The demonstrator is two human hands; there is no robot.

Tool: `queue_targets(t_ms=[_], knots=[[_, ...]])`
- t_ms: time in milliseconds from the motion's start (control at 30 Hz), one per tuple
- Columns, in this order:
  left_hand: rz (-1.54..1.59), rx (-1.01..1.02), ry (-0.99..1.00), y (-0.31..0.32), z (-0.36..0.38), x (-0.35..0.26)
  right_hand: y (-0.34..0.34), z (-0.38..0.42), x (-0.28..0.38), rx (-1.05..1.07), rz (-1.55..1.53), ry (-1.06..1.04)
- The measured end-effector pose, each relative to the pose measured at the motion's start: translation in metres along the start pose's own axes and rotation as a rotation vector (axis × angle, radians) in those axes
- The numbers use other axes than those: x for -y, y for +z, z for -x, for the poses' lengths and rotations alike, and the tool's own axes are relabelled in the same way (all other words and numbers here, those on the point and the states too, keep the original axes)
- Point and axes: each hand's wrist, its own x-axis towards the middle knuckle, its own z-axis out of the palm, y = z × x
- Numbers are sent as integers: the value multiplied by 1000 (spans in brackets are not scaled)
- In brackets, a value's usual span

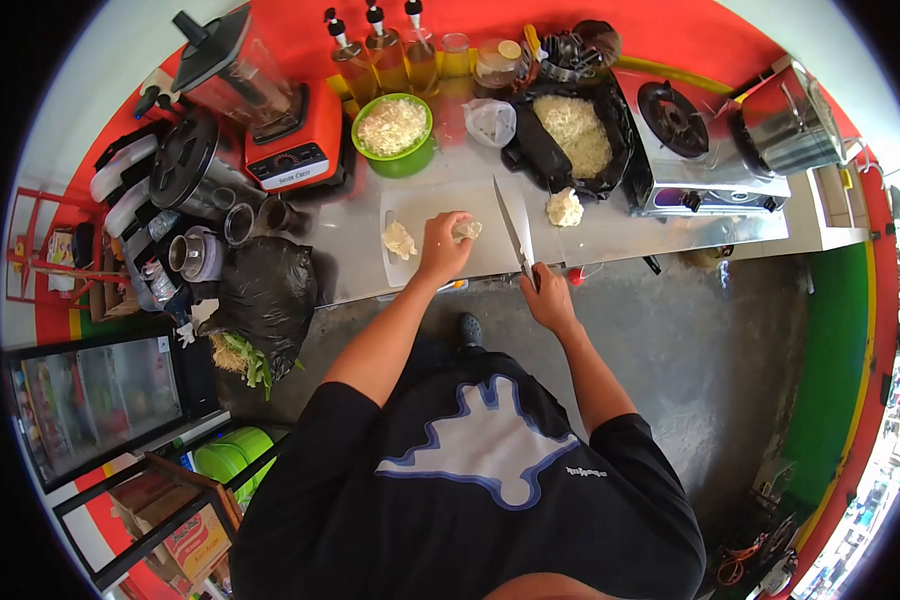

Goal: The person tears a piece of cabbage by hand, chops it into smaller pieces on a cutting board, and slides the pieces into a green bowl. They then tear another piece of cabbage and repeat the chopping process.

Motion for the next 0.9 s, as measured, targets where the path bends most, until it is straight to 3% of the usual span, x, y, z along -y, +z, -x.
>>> queue_targets(t_ms=[100, 300, 467, 667, 900], knots=[[-64, 70, 17, -11, 1, -2, 9, -5, -5, 10, -52, 47], [1, 220, -102, -8, 5, -2, 28, -10, 11, 19, -67, -123], [-188, 291, -150, -2, -4, -22, 28, -15, 42, 141, 266, -53], [-345, 308, -36, 15, -1, -19, 19, -13, 70, 245, 659, -43], [-454, 434, 45, 5, -1, -25, 33, -17, 52, 188, 725, -63]])
